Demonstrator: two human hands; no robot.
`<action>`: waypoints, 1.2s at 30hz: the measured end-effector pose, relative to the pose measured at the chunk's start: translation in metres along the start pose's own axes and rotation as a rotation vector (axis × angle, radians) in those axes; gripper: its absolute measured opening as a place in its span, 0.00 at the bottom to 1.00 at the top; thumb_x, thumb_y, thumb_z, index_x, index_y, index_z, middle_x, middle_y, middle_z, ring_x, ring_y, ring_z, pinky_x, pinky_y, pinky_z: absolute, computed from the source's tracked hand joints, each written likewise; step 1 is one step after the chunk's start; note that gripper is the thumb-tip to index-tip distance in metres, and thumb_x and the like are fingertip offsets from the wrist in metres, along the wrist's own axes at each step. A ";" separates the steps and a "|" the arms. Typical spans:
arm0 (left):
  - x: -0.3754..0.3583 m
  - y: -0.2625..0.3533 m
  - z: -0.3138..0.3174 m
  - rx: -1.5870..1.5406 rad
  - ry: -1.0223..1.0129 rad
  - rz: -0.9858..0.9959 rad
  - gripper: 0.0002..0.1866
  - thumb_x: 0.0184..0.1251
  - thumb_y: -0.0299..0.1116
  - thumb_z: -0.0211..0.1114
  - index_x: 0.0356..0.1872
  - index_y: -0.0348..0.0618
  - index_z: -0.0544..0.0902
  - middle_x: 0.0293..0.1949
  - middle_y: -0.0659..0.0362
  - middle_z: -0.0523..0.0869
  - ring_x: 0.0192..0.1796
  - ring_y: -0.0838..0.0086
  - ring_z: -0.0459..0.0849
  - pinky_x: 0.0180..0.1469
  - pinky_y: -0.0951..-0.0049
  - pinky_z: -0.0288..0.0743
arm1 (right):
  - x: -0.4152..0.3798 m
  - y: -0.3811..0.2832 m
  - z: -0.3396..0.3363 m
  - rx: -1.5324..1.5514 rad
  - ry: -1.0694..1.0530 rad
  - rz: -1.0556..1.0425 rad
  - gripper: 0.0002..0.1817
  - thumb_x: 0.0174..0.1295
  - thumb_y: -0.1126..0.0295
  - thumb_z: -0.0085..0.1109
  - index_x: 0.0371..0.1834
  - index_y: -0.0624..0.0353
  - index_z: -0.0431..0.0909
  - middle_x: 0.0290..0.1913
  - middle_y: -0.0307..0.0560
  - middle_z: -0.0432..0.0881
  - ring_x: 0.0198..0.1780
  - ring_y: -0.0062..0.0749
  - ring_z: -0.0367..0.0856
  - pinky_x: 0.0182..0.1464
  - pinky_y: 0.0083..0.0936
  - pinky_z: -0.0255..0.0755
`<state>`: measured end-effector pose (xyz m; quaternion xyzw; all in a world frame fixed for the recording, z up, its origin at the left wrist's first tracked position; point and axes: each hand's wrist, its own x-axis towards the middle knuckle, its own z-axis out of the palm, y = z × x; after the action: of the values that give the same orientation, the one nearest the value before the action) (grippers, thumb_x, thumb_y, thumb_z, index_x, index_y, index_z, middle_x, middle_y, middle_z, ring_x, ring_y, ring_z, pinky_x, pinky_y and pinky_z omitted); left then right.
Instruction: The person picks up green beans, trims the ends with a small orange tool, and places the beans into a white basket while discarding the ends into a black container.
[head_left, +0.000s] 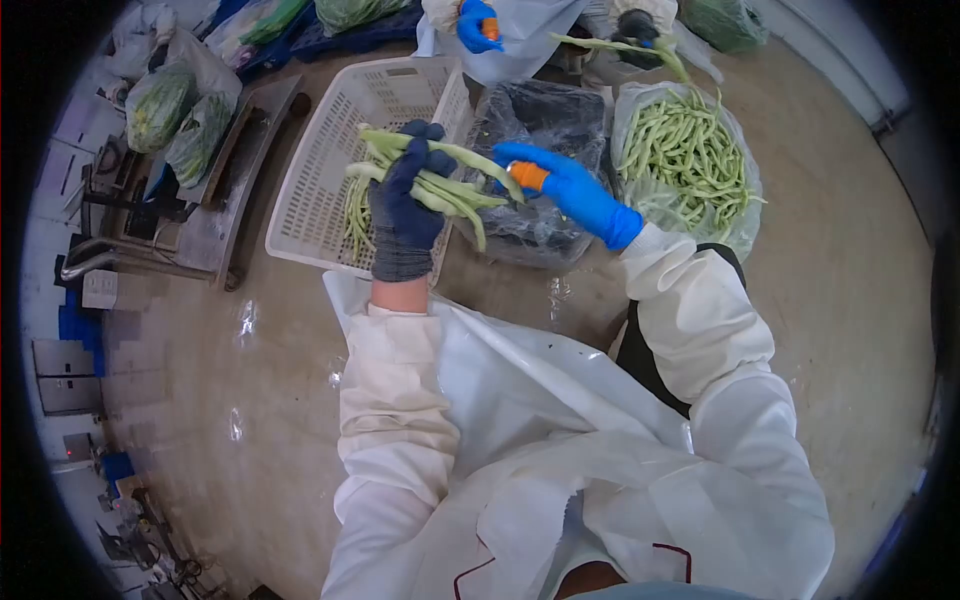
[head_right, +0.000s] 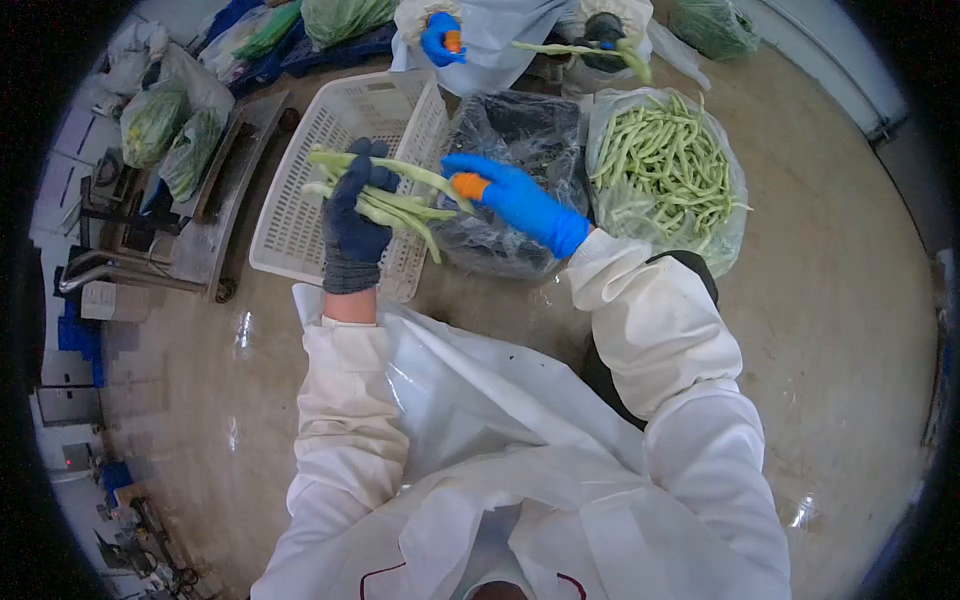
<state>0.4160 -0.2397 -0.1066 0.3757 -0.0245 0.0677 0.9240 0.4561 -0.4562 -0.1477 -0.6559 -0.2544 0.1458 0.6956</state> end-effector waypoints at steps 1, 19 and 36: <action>0.001 -0.002 0.001 -0.004 0.002 -0.007 0.20 0.63 0.25 0.62 0.56 0.37 0.72 0.48 0.53 0.79 0.38 0.76 0.78 0.46 0.73 0.75 | -0.006 -0.011 0.010 0.031 -0.039 0.123 0.21 0.60 0.71 0.57 0.59 0.62 0.74 0.53 0.58 0.78 0.51 0.36 0.78 0.55 0.29 0.71; 0.003 -0.030 -0.013 1.516 -0.018 0.252 0.16 0.54 0.33 0.71 0.39 0.31 0.81 0.25 0.53 0.85 0.24 0.70 0.84 0.29 0.69 0.77 | -0.007 -0.009 -0.039 -0.652 0.143 -0.282 0.12 0.62 0.69 0.58 0.49 0.55 0.81 0.40 0.53 0.81 0.41 0.46 0.81 0.43 0.33 0.74; -0.005 -0.046 -0.002 1.428 -0.068 0.209 0.13 0.58 0.29 0.68 0.41 0.31 0.81 0.28 0.56 0.84 0.30 0.74 0.83 0.32 0.74 0.77 | -0.012 -0.032 -0.027 -0.411 0.152 0.018 0.11 0.65 0.71 0.54 0.44 0.64 0.80 0.31 0.44 0.82 0.31 0.25 0.76 0.36 0.24 0.71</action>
<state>0.4177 -0.2711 -0.1402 0.8853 -0.0388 0.1436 0.4405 0.4564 -0.4884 -0.1181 -0.7951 -0.2197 0.0470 0.5633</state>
